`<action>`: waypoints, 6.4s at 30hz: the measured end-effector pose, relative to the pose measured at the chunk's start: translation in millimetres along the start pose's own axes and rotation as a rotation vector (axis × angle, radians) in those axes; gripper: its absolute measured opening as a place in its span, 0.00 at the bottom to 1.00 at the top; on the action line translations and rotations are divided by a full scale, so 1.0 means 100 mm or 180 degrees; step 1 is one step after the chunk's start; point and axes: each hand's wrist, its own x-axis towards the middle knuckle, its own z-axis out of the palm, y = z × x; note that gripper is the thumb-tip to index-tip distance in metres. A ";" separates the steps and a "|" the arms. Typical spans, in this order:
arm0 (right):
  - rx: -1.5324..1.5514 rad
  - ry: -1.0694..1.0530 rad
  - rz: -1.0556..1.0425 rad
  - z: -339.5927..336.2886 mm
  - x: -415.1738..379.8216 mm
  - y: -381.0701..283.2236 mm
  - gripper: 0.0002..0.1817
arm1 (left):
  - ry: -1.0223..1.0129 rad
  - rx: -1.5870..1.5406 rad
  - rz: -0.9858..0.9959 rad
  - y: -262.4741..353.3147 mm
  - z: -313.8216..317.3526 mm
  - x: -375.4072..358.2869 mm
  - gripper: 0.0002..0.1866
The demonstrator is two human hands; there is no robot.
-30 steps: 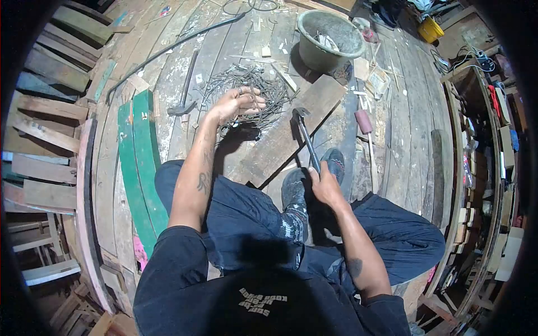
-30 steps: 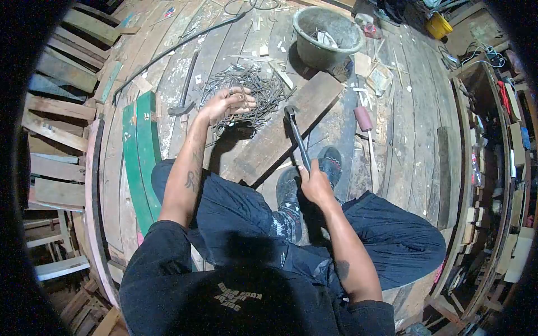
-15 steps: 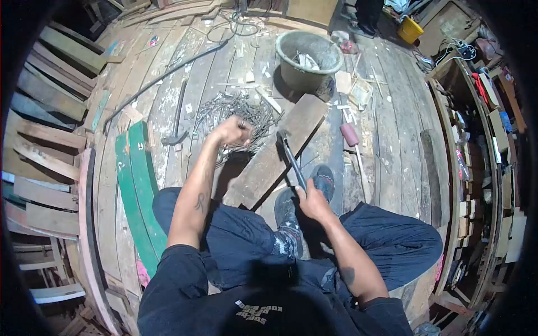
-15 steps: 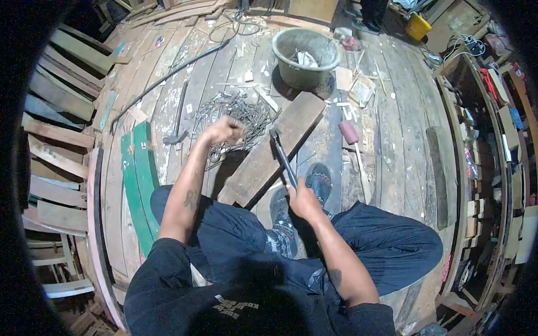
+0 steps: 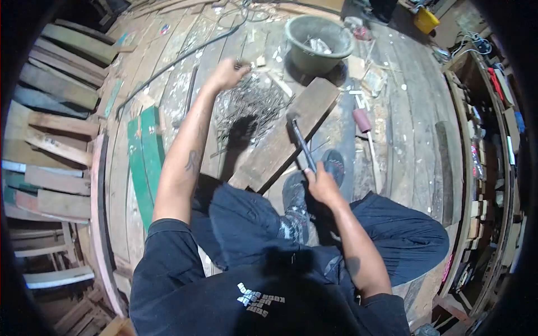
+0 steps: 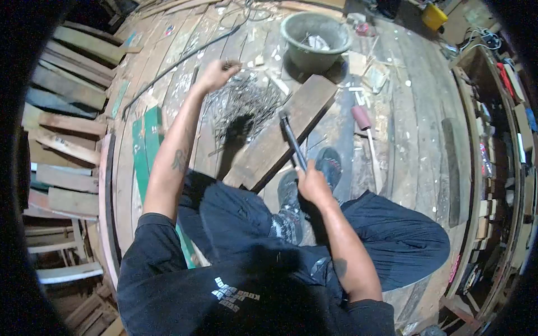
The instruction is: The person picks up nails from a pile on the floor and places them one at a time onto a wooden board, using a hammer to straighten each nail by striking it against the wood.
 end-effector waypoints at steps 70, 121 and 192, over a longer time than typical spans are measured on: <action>0.0355 0.0354 0.0075 0.00 0.05 0.17 0.27 | 0.0287 0.0198 0.0299 0.12 2.01 -1.17 0.12; 0.0491 0.0560 -0.0480 0.02 -0.41 -0.17 0.18 | 0.0715 0.0178 -0.0857 0.00 2.16 -1.26 0.17; 0.0256 0.0496 -0.0430 0.07 -0.30 -0.11 0.18 | 0.0845 0.0011 -0.0615 0.24 2.04 -1.32 0.11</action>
